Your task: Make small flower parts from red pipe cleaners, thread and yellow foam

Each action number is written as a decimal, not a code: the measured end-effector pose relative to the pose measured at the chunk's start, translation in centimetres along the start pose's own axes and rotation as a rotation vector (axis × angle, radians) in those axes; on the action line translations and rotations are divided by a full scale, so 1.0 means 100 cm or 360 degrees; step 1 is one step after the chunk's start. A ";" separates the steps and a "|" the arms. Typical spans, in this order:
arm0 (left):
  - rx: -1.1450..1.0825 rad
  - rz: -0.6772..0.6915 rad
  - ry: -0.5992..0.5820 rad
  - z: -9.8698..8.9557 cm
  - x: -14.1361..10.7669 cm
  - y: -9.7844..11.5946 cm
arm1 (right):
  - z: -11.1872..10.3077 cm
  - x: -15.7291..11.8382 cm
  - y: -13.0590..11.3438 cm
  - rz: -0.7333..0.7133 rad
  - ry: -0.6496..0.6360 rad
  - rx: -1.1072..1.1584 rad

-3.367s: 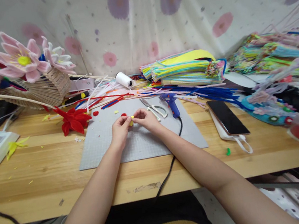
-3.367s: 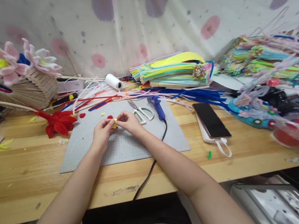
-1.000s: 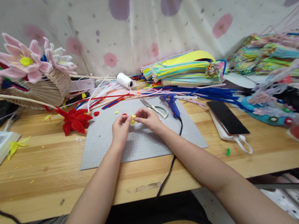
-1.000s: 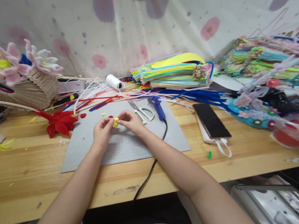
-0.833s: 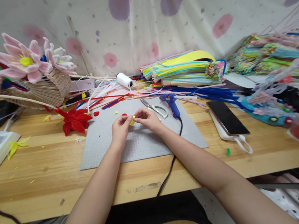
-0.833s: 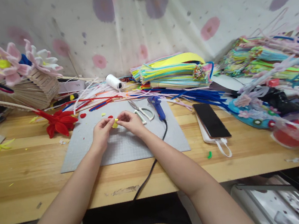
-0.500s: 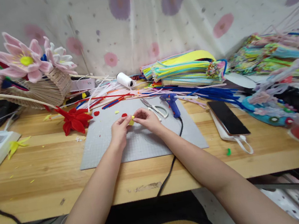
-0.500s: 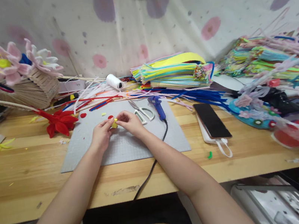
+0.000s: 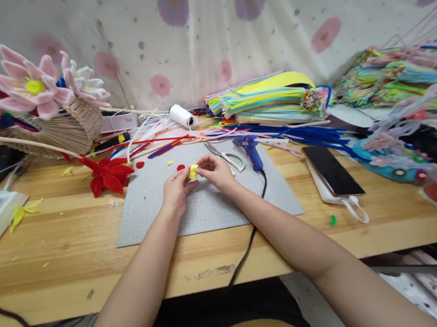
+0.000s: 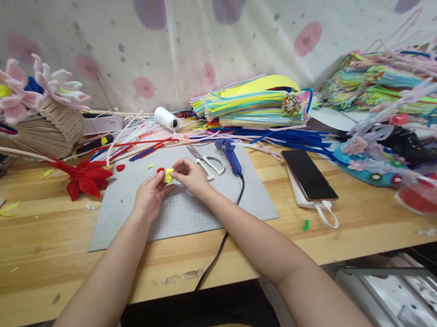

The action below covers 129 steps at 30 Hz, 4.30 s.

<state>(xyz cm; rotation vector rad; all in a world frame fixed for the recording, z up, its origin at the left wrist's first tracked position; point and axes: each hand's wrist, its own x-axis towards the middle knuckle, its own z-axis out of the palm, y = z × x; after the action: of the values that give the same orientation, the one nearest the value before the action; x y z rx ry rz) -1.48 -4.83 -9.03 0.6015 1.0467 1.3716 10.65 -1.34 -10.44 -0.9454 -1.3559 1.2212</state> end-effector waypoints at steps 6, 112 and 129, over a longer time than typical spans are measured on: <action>0.0182 0.0106 -0.0050 0.003 -0.001 -0.005 | -0.002 0.002 0.002 0.0060 0.0078 0.0060; -0.0537 -0.0255 0.0373 -0.025 0.014 0.048 | -0.057 0.007 -0.014 -0.0198 0.0312 -0.1646; -0.0114 0.0201 0.0482 -0.030 0.018 0.039 | -0.034 0.002 -0.024 0.0893 -0.0461 0.0873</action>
<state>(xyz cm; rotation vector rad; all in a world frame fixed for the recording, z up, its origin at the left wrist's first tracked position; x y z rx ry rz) -6.23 -3.17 -7.45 0.4205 1.2101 1.6399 14.16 -0.94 -8.24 -0.7857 -0.8924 2.0927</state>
